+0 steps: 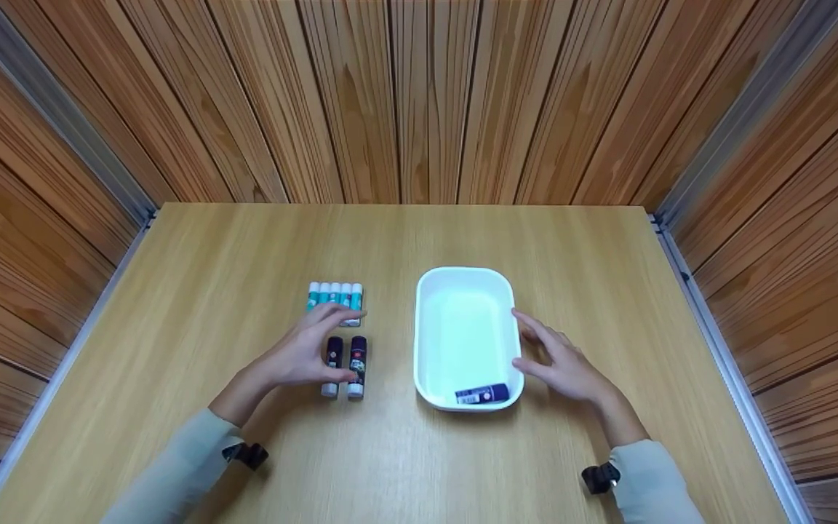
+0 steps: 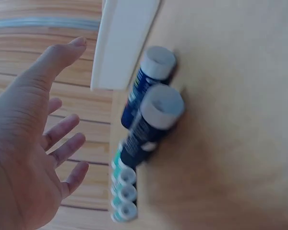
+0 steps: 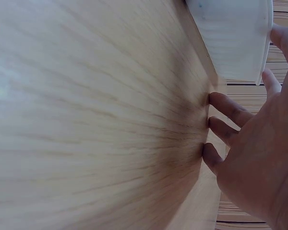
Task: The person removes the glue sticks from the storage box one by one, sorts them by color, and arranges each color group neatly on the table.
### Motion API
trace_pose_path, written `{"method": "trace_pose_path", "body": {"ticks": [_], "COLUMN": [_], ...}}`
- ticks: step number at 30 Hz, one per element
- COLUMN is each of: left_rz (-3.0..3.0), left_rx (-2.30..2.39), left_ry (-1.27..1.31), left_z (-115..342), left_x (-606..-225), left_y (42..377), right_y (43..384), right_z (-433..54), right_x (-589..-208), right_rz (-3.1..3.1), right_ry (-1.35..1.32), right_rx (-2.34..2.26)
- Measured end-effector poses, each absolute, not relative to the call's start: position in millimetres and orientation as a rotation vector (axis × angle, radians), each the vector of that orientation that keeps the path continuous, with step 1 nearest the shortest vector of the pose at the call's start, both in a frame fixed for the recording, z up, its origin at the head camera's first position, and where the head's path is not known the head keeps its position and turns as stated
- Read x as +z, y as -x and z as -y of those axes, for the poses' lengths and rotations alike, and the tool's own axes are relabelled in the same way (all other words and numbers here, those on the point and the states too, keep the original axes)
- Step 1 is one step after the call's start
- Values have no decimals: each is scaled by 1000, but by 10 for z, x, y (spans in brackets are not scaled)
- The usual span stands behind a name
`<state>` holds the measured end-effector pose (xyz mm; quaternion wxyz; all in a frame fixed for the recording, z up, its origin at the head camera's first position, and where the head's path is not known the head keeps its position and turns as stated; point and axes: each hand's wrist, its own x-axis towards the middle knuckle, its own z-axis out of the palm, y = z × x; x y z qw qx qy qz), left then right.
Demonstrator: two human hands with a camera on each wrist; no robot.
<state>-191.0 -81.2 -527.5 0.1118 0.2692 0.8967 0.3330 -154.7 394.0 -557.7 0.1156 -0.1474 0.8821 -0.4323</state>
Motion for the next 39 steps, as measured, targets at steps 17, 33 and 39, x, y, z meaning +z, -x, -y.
{"method": "trace_pose_path", "body": {"ticks": [17,33,39], "left_rz": [-2508,-2322,-2172], "left_rx": [826,744,697], "left_ry": [-933,-1118,-1140], "left_z": [163,-417,-612], "left_x": [-4986,-4842,-4875], "left_y": [2062,2169,2235], "right_y": [1554,1562,1544], "right_z": [-3911,-3902,-3915], "right_x": [-5560,-5566,-5563], "right_rz": [-2570,-2591,-2585], "right_ry": [449,449,428], "right_rx": [-1277,-1267,-1257]}}
